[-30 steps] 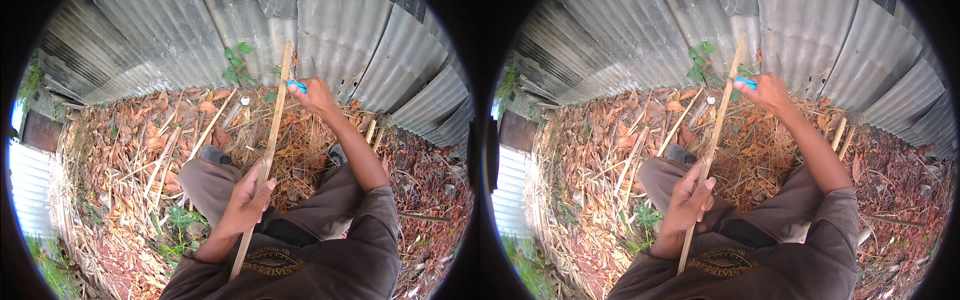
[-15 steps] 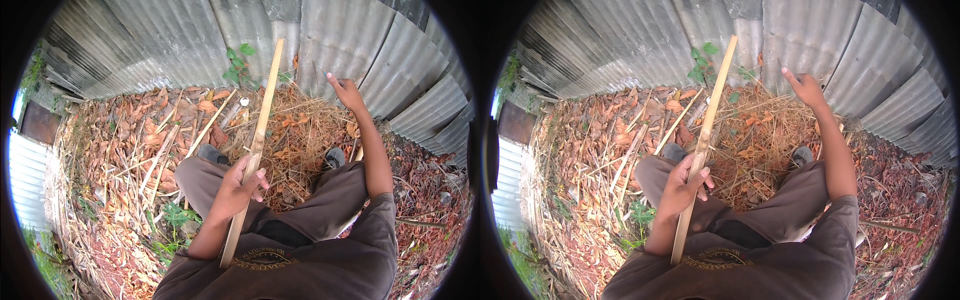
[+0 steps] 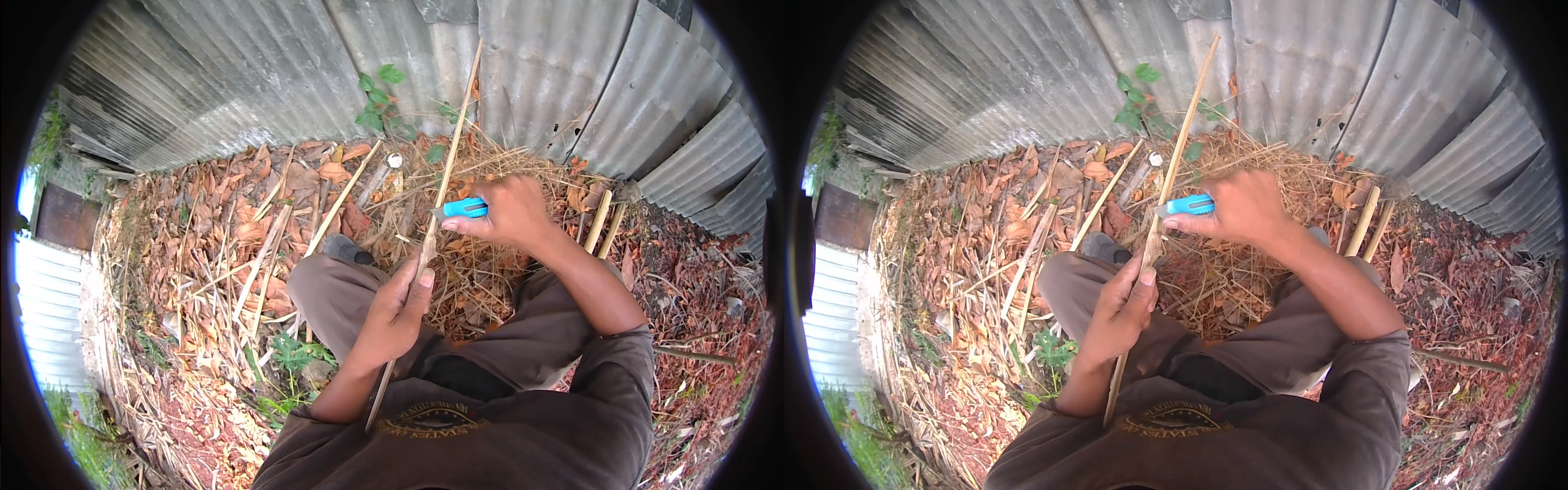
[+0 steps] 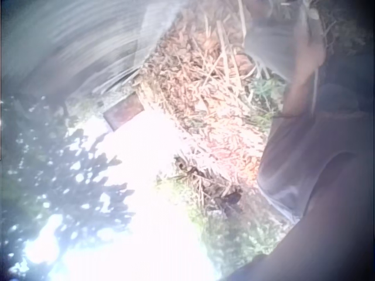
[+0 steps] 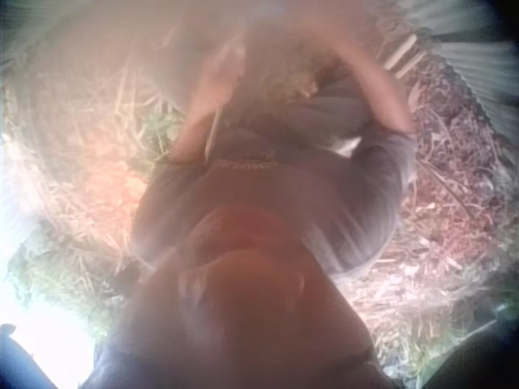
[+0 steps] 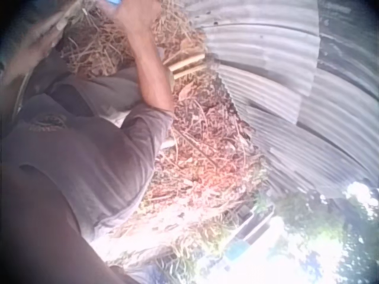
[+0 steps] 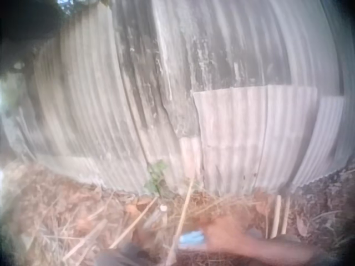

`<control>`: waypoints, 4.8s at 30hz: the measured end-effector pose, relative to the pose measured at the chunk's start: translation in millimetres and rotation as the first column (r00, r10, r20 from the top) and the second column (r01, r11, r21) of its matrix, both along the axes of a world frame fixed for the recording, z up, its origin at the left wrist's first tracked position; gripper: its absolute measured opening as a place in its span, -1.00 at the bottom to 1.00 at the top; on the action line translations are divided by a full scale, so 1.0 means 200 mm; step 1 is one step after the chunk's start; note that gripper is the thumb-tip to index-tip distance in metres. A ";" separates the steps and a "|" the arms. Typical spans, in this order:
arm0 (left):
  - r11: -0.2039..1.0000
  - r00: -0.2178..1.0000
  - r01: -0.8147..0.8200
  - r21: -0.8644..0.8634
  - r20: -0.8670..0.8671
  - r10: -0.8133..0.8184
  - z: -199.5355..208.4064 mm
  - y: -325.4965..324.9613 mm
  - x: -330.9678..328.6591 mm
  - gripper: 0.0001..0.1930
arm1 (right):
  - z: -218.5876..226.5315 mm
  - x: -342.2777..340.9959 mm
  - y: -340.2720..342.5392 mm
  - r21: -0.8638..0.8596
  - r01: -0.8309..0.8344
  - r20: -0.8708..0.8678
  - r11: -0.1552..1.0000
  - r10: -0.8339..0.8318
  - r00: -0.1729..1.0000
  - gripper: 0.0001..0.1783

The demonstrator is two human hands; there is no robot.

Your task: The person sits on the ground and uses a blue utility knife to shave and smooth a long bamboo stick. They hold the stick with their left hand and scrape along its length with the knife in their right hand, removing thin strips of bamboo.

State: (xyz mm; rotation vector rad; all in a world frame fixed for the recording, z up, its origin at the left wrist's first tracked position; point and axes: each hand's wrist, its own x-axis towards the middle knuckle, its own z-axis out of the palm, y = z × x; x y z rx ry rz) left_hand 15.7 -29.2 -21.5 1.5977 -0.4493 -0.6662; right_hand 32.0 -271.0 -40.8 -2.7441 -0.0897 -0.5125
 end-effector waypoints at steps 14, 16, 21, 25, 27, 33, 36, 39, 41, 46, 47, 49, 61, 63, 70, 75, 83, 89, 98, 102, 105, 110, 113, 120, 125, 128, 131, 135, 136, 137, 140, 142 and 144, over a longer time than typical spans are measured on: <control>0.998 0.999 -0.054 0.008 -0.002 0.054 -0.01 0.07 -0.05 -0.53 | -0.04 0.04 0.09 -0.023 -0.078 -0.063 0.997 0.076 0.995 -0.09; 0.999 0.999 -0.037 0.013 0.034 0.036 -0.01 0.05 -0.05 -0.53 | -0.05 0.09 0.03 -0.059 -0.103 0.007 0.993 0.104 0.995 -0.08; 0.998 1.000 -0.011 0.063 0.021 0.010 0.00 0.08 -0.02 -0.53 | -0.04 0.25 -0.15 0.020 0.176 0.037 0.984 -0.177 0.983 -0.11; 0.999 0.999 0.018 0.030 0.029 -0.019 -0.01 0.10 -0.09 -0.53 | -0.01 0.34 -0.27 0.082 0.379 -0.109 0.922 -0.370 0.923 -0.05; 0.996 0.994 0.077 0.036 0.075 -0.079 -0.03 0.13 -0.13 -0.51 | 0.00 0.40 -0.44 0.180 0.519 -0.187 0.836 -0.489 0.852 0.00; 0.982 0.985 0.160 0.100 -0.084 -0.152 0.04 0.28 -0.20 -0.50 | -0.30 0.29 -1.11 0.214 0.834 -0.208 0.508 -0.811 0.547 0.10; 0.998 0.977 0.001 0.058 -0.212 0.011 -0.05 0.28 -0.09 -0.50 | -0.19 0.24 -0.91 0.192 0.688 -0.306 0.700 -0.623 0.719 0.07; 0.996 0.982 -0.079 0.049 -0.170 0.087 -0.06 0.20 -0.04 -0.51 | 0.02 0.19 -0.40 0.159 0.393 -0.300 0.906 -0.335 0.893 -0.03; 0.997 0.988 -0.077 0.024 -0.134 0.079 -0.05 0.15 0.00 -0.52 | 0.04 0.09 -0.12 0.188 0.162 -0.226 0.969 -0.118 0.967 -0.08; 0.993 0.996 -0.065 0.099 0.067 0.059 -0.03 0.09 0.01 -0.53 | 0.00 0.01 0.11 0.099 -0.077 -0.243 0.992 0.100 0.965 -0.10; 0.991 0.981 -0.073 0.115 0.186 0.050 -0.05 0.08 0.00 -0.53 | -0.03 0.03 0.10 0.070 -0.082 -0.241 0.994 0.096 0.966 -0.09; 0.987 0.907 -0.094 0.134 0.420 0.030 -0.11 0.07 0.00 -0.51 | -0.08 0.09 0.06 0.039 -0.049 -0.205 0.998 0.055 0.977 -0.08; 0.990 0.948 -0.067 0.127 0.317 0.023 -0.08 0.15 -0.02 -0.49 | -0.16 0.12 0.13 0.069 -0.026 -0.107 0.997 0.034 0.994 -0.05; 0.995 0.951 -0.037 0.095 0.308 0.006 -0.03 0.15 -0.05 -0.50 | -0.16 0.18 0.00 0.133 0.036 -0.090 0.990 -0.024 0.996 -0.05; 0.995 0.978 0.036 0.094 0.201 -0.055 0.00 0.18 -0.11 -0.49 | -0.06 0.32 -0.28 0.082 0.341 -0.139 0.937 -0.328 0.934 0.03; 0.976 0.973 0.217 0.001 0.081 -0.216 -0.05 0.24 -0.18 -0.46 | -0.23 0.34 -0.98 0.281 0.785 -0.230 0.553 -0.755 0.614 0.10; 0.973 0.891 -0.054 -0.224 -0.451 -0.054 -0.06 0.20 -0.05 -0.56 | -0.05 0.16 -0.43 0.213 0.370 -0.329 0.904 -0.291 0.899 -0.10; 0.993 0.935 -0.044 -0.113 -0.355 0.001 -0.06 0.13 0.00 -0.54 | -0.03 -0.06 0.11 0.034 -0.109 -0.206 0.993 0.114 0.972 -0.13; 0.987 0.918 -0.095 0.131 0.395 0.036 -0.09 0.09 -0.10 -0.56 | -0.07 0.07 0.00 0.100 0.064 -0.225 0.993 -0.040 0.973 -0.17; 0.986 0.958 -0.098 0.137 0.280 0.056 -0.05 0.12 -0.09 -0.54 | -0.08 -0.04 0.17 0.078 -0.154 -0.155 0.985 0.165 0.974 -0.17; 0.994 0.962 -0.036 0.108 0.274 0.006 -0.05 0.13 -0.12 -0.53 | -0.10 0.04 0.02 0.142 0.035 -0.212 0.989 -0.004 0.977 -0.14; 0.996 0.950 0.049 0.070 0.306 -0.068 -0.09 0.15 -0.14 -0.50 | -0.10 0.15 -0.21 0.081 0.238 -0.257 0.968 -0.210 0.943 -0.12; 0.995 0.929 -0.024 0.099 0.371 -0.015 -0.11 0.16 -0.14 -0.47 | -0.10 -0.04 0.08 0.080 -0.045 -0.231 0.996 0.063 0.971 -0.13; 0.991 0.957 0.024 0.135 0.282 -0.062 -0.04 0.15 -0.14 -0.51 | -0.12 0.06 -0.09 0.094 0.074 -0.160 0.993 -0.059 0.985 -0.10; 0.992 0.967 0.090 0.094 0.228 -0.109 -0.05 0.16 -0.18 -0.52 | -0.10 0.18 -0.37 0.031 0.394 -0.210 0.918 -0.380 0.901 -0.04; 0.997 0.963 0.038 0.065 0.264 -0.054 -0.07 0.16 -0.16 -0.51 | -0.13 0.09 -0.11 0.162 0.169 -0.286 0.972 -0.118 0.951 -0.05; 0.999 0.927 -0.005 0.032 0.376 -0.007 -0.10 0.15 -0.12 -0.50 | -0.17 0.00 0.06 0.123 0.002 -0.109 0.992 0.012 0.994 -0.11; 0.997 0.945 0.024 0.078 0.323 -0.048 -0.09 0.17 -0.11 -0.50 | -0.09 0.07 -0.07 0.055 0.028 -0.106 0.998 -0.022 0.994 -0.15; 0.997 0.960 0.029 0.066 0.277 -0.046 -0.07 0.16 -0.10 -0.50 | -0.11 0.09 -0.10 0.015 0.049 -0.077 0.999 -0.048 0.996 -0.15; 0.998 0.973 0.030 0.055 0.228 -0.042 -0.06 0.15 -0.10 -0.49 | -0.11 0.12 -0.13 -0.025 0.072 -0.047 0.997 -0.073 0.996 -0.15; 0.999 0.992 0.031 0.010 0.124 -0.032 -0.04 0.14 -0.10 -0.48 | -0.07 0.23 -0.26 0.057 0.218 -0.009 0.974 -0.218 0.976 -0.08; 0.998 0.989 0.056 0.020 0.138 -0.058 -0.03 0.15 -0.10 -0.48 | -0.06 0.32 -0.42 0.071 0.356 -0.021 0.932 -0.355 0.935 -0.06; 0.995 0.987 0.095 0.044 0.129 -0.100 -0.04 0.16 -0.11 -0.48 | -0.09 0.36 -0.61 0.076 0.537 -0.086 0.840 -0.531 0.843 -0.03</control>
